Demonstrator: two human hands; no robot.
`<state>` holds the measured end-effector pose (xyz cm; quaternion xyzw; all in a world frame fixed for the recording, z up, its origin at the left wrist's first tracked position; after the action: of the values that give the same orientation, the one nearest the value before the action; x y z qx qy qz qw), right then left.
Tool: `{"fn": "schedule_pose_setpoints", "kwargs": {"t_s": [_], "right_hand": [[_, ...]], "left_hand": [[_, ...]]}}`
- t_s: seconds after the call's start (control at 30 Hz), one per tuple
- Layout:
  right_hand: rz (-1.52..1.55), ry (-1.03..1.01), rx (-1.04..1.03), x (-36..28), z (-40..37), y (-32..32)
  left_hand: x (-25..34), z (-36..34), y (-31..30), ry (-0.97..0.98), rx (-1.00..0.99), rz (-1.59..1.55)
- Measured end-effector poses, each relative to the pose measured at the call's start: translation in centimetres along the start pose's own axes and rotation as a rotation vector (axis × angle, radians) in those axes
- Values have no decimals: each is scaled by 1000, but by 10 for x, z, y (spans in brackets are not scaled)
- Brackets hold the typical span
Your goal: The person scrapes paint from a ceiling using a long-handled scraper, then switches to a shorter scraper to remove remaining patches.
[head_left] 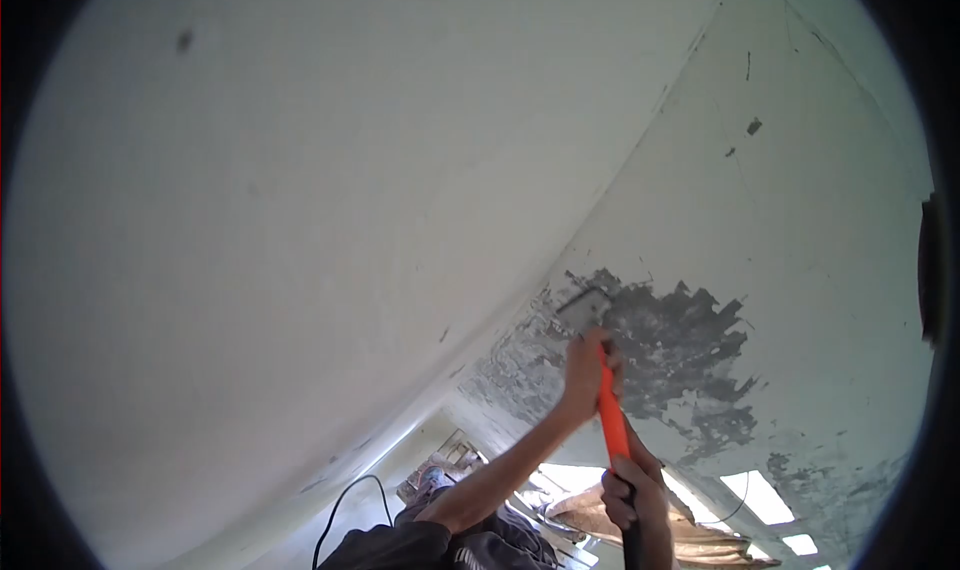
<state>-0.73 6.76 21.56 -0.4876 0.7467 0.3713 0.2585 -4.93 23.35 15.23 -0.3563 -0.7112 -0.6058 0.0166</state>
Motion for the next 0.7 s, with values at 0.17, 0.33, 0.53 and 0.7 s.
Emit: {"fn": "schedule_pose_setpoints", "kwargs": {"t_s": [0.17, 0.33, 0.53, 0.7], "right_hand": [[-40, 41, -25, -9, 11, 5], [-93, -6, -20, -18, -4, 8], [-61, -43, 6, -5, -10, 6], [-27, -51, -80, -7, 7, 9]], "left_hand": [[9, 11, -7, 13, -25, -52], [9, 1, 13, 35, -67, -70], [3, 0, 8, 23, -93, -69], [13, 10, 4, 89, -139, -5]]}}
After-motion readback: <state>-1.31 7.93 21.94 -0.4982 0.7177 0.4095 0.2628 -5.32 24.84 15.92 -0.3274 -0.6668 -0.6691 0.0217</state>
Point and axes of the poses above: each hand's wrist, its own z-axis towards the middle knuckle, its own y-axis out of the palm, x = y × z, the point moved 3 cm from there along z, towards the middle knuckle, and after that the axes turned 7 degrees about y, right-handed, at the moved point
